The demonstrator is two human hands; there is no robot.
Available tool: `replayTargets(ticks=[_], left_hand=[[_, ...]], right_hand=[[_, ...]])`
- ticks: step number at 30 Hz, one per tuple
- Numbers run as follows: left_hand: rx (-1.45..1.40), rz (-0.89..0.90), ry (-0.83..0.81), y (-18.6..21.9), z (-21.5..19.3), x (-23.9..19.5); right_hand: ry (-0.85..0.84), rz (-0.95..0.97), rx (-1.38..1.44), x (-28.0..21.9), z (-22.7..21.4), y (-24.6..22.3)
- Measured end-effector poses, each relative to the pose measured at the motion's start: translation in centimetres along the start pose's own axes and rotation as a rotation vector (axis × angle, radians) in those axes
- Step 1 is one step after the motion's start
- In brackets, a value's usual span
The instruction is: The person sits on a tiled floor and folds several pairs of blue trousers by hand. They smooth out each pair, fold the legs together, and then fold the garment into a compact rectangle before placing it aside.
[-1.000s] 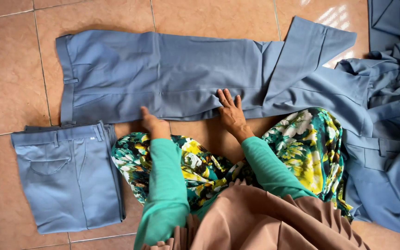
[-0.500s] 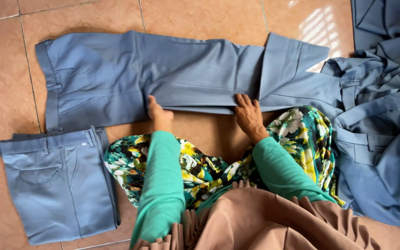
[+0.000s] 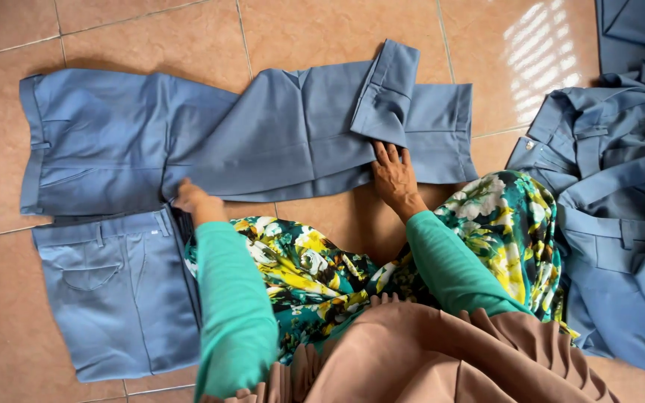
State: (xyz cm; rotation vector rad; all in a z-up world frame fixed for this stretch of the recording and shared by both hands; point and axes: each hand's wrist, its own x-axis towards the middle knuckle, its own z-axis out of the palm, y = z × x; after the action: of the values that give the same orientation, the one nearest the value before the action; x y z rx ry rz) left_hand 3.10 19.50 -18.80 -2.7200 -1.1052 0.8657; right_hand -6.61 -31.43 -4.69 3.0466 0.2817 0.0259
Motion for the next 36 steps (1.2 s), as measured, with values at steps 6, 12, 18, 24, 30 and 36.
replayTargets(ticks=[6,12,18,24,30,36], left_hand=[[-1.282,0.32,0.595,11.3,-0.3,-20.2],[-0.683,0.716,0.181,12.0,-6.0,-33.2],[-0.468,0.764,0.3,10.9,-6.0,-33.1],[-0.412,0.742,0.457,10.9,-2.9,-29.8],[-0.937,0.783,0.792,10.5,-5.4,-30.9],[-0.842,0.969,0.724,8.7,-3.4,-31.2]], right_hand=[[-0.339,0.015,0.036,1.9,-2.6,0.8],[-0.147,0.133,0.573,2.0,-5.5,2.4],[-0.054,0.187,0.115,4.6,-3.8,2.1],[0.244,0.345,0.27,8.0,4.8,6.1],[0.796,0.781,1.315,3.3,-2.2,10.2],[0.733,1.4,1.887,-5.1,5.2,11.7]])
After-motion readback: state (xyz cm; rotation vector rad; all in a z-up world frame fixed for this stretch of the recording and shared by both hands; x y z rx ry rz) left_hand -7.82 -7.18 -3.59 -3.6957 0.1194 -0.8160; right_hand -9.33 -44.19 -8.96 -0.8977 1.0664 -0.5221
